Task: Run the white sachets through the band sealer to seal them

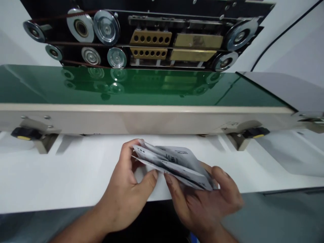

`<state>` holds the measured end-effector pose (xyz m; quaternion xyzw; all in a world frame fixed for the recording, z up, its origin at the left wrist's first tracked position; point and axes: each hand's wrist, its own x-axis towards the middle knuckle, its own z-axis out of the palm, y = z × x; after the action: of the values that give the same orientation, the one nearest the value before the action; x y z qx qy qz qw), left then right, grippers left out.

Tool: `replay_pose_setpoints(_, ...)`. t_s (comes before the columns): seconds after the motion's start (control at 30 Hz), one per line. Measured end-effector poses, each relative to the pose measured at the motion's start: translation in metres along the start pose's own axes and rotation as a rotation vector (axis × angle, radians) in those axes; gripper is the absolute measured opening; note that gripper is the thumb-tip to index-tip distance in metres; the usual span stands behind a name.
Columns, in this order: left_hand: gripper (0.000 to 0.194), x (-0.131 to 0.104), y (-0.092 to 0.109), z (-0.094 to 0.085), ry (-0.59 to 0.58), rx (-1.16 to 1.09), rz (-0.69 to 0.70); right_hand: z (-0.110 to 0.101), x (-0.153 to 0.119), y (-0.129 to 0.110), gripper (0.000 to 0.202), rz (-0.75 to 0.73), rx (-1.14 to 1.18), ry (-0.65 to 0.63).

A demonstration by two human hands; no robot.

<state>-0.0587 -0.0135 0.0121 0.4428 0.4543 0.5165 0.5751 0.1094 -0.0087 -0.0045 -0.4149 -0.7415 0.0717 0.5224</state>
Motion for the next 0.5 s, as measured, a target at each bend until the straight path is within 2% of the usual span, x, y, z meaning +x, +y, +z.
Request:
replay_pose_setpoints(0.1, 0.046, -0.001, -0.002, -0.005, 0.070, -0.004, 0.062, 0.004, -0.005, 0.001, 0.097, 0.003, 0.108, -0.004)
replay_pose_setpoints(0.2, 0.067, -0.003, -0.006, -0.007, 0.104, 0.053, 0.153, 0.011, -0.007, 0.000, 0.104, 0.049, 0.284, -0.022)
replay_pose_setpoints(0.27, 0.077, -0.004, -0.008, -0.006, 0.124, 0.120, 0.188, 0.015, -0.005, -0.002, 0.104, 0.143, 0.355, -0.048)
replay_pose_setpoints(0.37, 0.078, -0.005, -0.006, -0.004, 0.128, 0.207, 0.186, 0.014, 0.004, -0.005, 0.098, 0.272, 0.422, -0.087)
replay_pose_setpoints(0.5, 0.070, -0.003, -0.004, 0.000, 0.100, 0.178, 0.211, 0.006, 0.018, -0.005, 0.085, 0.377, 0.442, -0.120)
